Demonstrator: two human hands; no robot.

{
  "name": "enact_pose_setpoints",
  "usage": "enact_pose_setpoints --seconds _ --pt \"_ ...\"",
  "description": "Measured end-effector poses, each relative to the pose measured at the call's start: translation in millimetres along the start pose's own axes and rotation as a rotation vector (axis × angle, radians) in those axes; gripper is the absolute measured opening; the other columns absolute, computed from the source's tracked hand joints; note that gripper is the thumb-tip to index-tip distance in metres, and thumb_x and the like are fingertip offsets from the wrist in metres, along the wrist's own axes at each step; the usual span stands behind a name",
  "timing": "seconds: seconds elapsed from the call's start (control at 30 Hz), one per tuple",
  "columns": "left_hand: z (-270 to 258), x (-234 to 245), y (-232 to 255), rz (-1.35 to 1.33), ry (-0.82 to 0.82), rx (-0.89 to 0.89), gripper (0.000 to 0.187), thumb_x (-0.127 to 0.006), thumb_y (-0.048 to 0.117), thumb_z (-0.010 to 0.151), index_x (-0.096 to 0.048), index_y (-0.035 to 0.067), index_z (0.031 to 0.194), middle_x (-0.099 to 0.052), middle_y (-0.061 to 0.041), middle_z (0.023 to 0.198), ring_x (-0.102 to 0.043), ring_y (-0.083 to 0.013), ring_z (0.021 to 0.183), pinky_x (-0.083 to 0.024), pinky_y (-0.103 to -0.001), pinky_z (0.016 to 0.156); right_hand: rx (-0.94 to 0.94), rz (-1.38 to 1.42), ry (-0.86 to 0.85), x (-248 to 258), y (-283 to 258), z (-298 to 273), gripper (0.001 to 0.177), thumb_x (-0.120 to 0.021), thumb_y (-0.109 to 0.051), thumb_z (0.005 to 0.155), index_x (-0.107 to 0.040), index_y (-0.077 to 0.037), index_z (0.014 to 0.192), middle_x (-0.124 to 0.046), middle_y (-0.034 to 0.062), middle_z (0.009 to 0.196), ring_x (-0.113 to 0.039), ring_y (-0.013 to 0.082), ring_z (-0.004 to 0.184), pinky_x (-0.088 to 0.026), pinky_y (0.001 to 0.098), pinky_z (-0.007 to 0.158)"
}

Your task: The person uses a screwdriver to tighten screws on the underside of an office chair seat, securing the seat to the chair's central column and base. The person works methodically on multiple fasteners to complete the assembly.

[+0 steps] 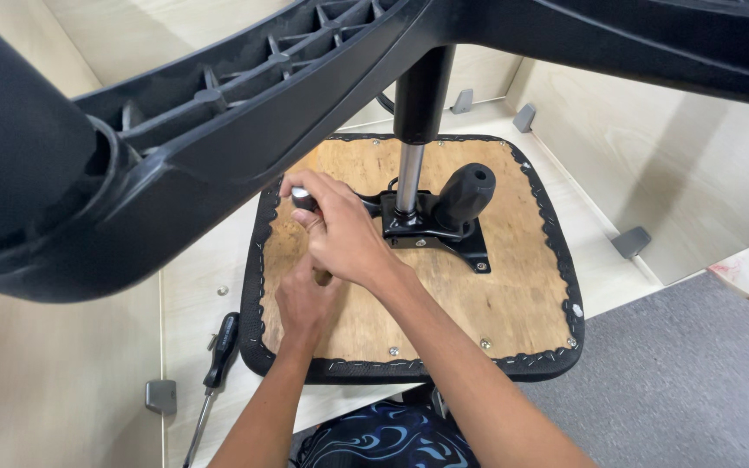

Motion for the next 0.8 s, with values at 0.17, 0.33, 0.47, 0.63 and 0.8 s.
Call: enact_pose_setpoints --seconds 0.17,0.33,0.47,0.63,0.8 --pt "-4 8 6 -0.044 0.108 -0.115 0.019 -0.079 0.018 0.079 -0.07 0.005 0.089 -0.076 -0.009 0.085 -0.074 -0.0286 0.08 -0.056 -0.041 0.075 0.038 -0.067 0.111 12 -2 2 0.027 -0.078 -0.012 0.089 -0.062 -0.01 0.111 -0.053 0.0075 0.1 -0.06 0.0228 0.088 -0.051 0.0383 0.078" --pt "-3 1 4 0.004 0.039 0.019 0.02 -0.08 0.021 0.079 -0.07 0.007 0.088 -0.077 -0.009 0.085 -0.074 -0.0285 0.079 -0.056 -0.042 0.075 -0.014 -0.047 -0.009 11 -3 4 0.029 -0.077 -0.006 0.085 -0.067 -0.013 0.111 -0.058 0.0054 0.094 -0.061 0.0209 0.082 -0.051 0.0378 0.077" --pt "-2 0 2 0.011 0.064 -0.038 0.022 -0.08 0.021 0.079 -0.07 0.005 0.09 -0.076 -0.012 0.087 -0.073 -0.0316 0.081 -0.055 -0.044 0.075 -0.064 -0.03 -0.105 5 -2 7 0.027 -0.068 0.003 0.085 -0.065 -0.012 0.107 -0.064 0.0026 0.096 -0.064 0.019 0.082 -0.05 0.0381 0.075" --pt "4 -13 -9 0.14 0.005 -0.01 0.03 -0.08 0.024 0.078 -0.071 0.001 0.096 -0.074 -0.018 0.082 -0.072 -0.0357 0.08 -0.054 -0.048 0.076 -0.012 0.004 -0.067 5 -4 3 0.024 -0.068 0.003 0.087 -0.062 -0.011 0.105 -0.059 0.0043 0.105 -0.064 0.0188 0.091 -0.052 0.0379 0.077" --pt "4 -17 -12 0.121 0.008 -0.062 0.032 -0.078 0.024 0.079 -0.072 0.001 0.101 -0.073 -0.02 0.08 -0.071 -0.0391 0.079 -0.052 -0.051 0.074 -0.043 -0.013 0.008 5 -1 -7 0.027 -0.077 -0.006 0.089 -0.068 -0.016 0.114 -0.048 0.0103 0.106 -0.061 0.0238 0.091 -0.054 0.0376 0.081"
Point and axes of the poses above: each hand's wrist, its own z-axis towards the middle knuckle, its own x-axis out of the back of the hand, y = z × x, the point moved 6 cm from there along z, towards the middle knuckle
